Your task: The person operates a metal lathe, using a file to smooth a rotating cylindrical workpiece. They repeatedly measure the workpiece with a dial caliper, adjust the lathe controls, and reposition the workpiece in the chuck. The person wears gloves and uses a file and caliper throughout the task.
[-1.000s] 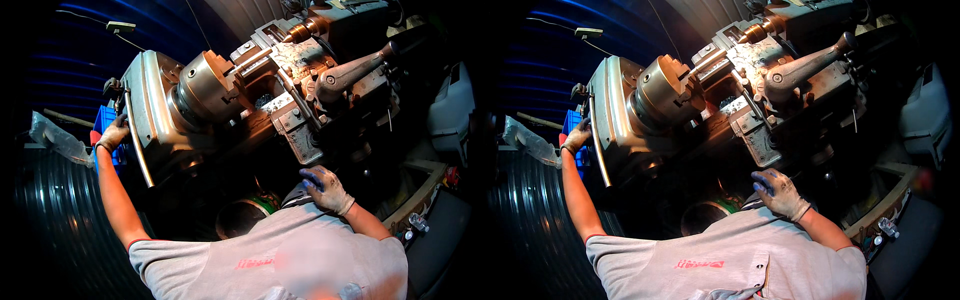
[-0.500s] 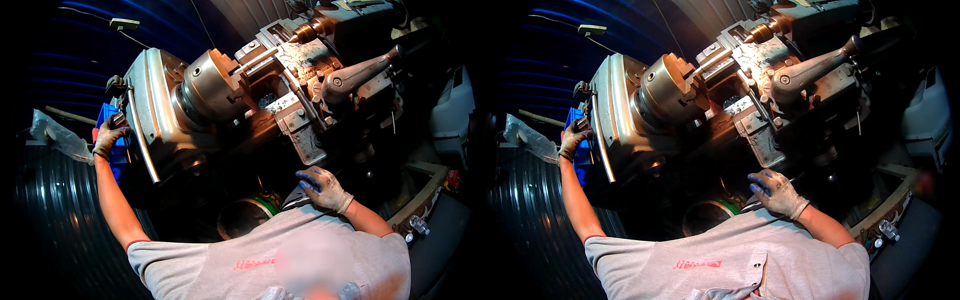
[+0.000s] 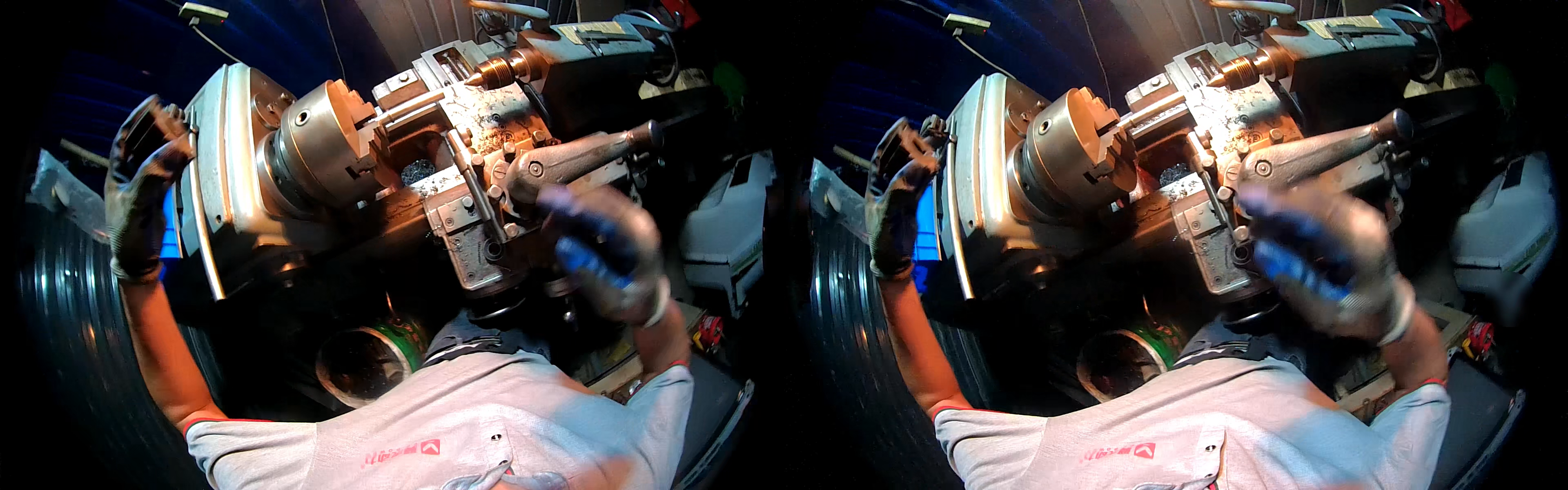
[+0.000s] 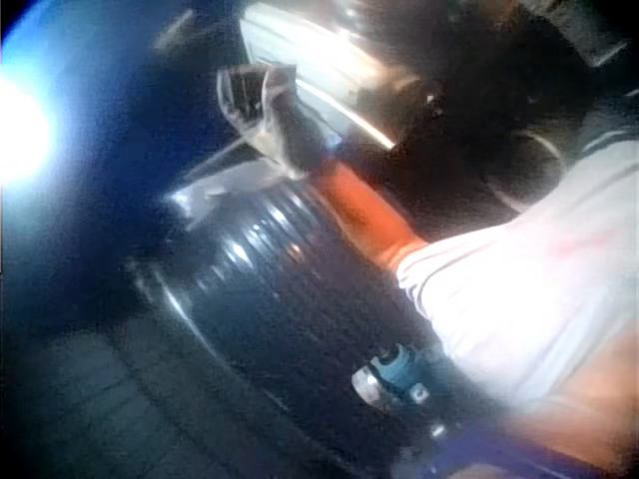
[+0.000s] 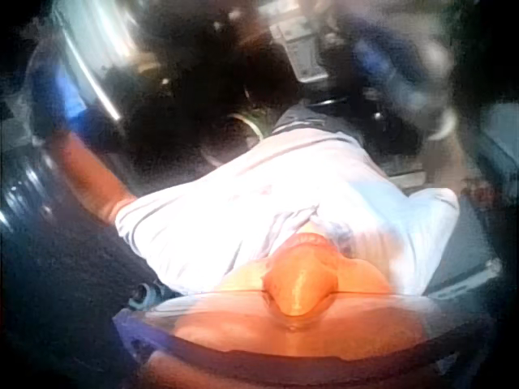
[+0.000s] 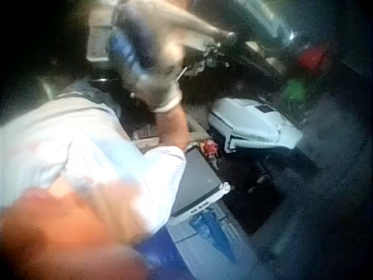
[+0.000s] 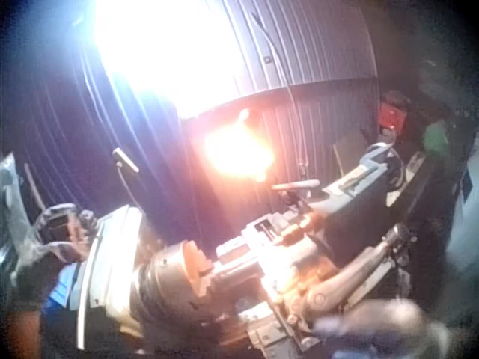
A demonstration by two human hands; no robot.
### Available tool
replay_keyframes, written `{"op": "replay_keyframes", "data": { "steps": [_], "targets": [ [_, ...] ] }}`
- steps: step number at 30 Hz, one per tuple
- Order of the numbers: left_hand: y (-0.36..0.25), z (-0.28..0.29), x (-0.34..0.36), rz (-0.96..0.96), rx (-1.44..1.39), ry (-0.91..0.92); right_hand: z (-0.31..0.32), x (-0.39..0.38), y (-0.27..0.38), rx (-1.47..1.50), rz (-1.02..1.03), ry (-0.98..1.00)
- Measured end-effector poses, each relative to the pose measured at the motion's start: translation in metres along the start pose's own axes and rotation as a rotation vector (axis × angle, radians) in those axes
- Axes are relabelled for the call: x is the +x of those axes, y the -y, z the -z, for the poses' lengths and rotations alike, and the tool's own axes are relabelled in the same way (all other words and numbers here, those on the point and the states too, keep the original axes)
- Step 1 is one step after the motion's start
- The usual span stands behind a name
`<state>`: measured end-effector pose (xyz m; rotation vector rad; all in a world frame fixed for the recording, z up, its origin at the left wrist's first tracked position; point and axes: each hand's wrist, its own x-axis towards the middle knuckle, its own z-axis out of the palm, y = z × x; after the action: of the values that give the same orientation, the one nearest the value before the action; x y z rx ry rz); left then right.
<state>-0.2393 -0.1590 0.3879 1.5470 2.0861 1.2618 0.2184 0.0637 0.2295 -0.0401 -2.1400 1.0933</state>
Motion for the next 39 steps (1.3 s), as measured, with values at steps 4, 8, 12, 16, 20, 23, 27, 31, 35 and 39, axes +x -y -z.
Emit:
{"op": "replay_keyframes", "data": {
  "steps": [4, 8, 12, 16, 20, 23, 27, 31, 35, 39],
  "targets": [
    [0.034, -0.162, 0.023, 0.096, -0.545, 0.197, 0.053, 0.085, -0.04, -0.205, 0.022, 0.218],
    [0.002, -0.292, 0.031, 0.103, -0.874, 0.051, 0.023, 0.15, -0.074, -0.53, 0.024, 0.516],
    [0.005, -0.366, 0.056, 0.317, -0.932, -0.096, 0.023, 0.152, -0.116, -0.399, -0.128, 0.598],
    [0.029, -0.405, 0.073, 0.501, -0.735, -0.146, 0.011, 0.145, -0.161, -0.517, -0.139, 0.593],
    [0.043, -0.413, 0.082, 0.473, -0.823, -0.026, 0.017, 0.157, -0.179, -0.702, -0.12, 0.655],
    [0.078, -0.421, 0.081, 0.3, -0.721, -0.117, 0.018, 0.179, -0.195, -0.665, -0.059, 0.694],
    [0.137, -0.419, 0.05, 0.309, -0.368, -0.142, 0.006, 0.192, -0.234, -0.741, -0.09, 0.738],
    [0.155, -0.436, 0.047, 0.583, -1.288, -0.064, 0.0, 0.198, -0.266, -0.842, -0.088, 0.789],
    [0.141, -0.435, 0.065, 0.637, -1.39, 0.033, -0.013, 0.203, -0.282, -0.819, -0.036, 0.837],
    [0.142, -0.446, 0.063, 0.62, -1.425, 0.032, -0.019, 0.204, -0.296, -0.814, -0.049, 0.883]
  ]
}}
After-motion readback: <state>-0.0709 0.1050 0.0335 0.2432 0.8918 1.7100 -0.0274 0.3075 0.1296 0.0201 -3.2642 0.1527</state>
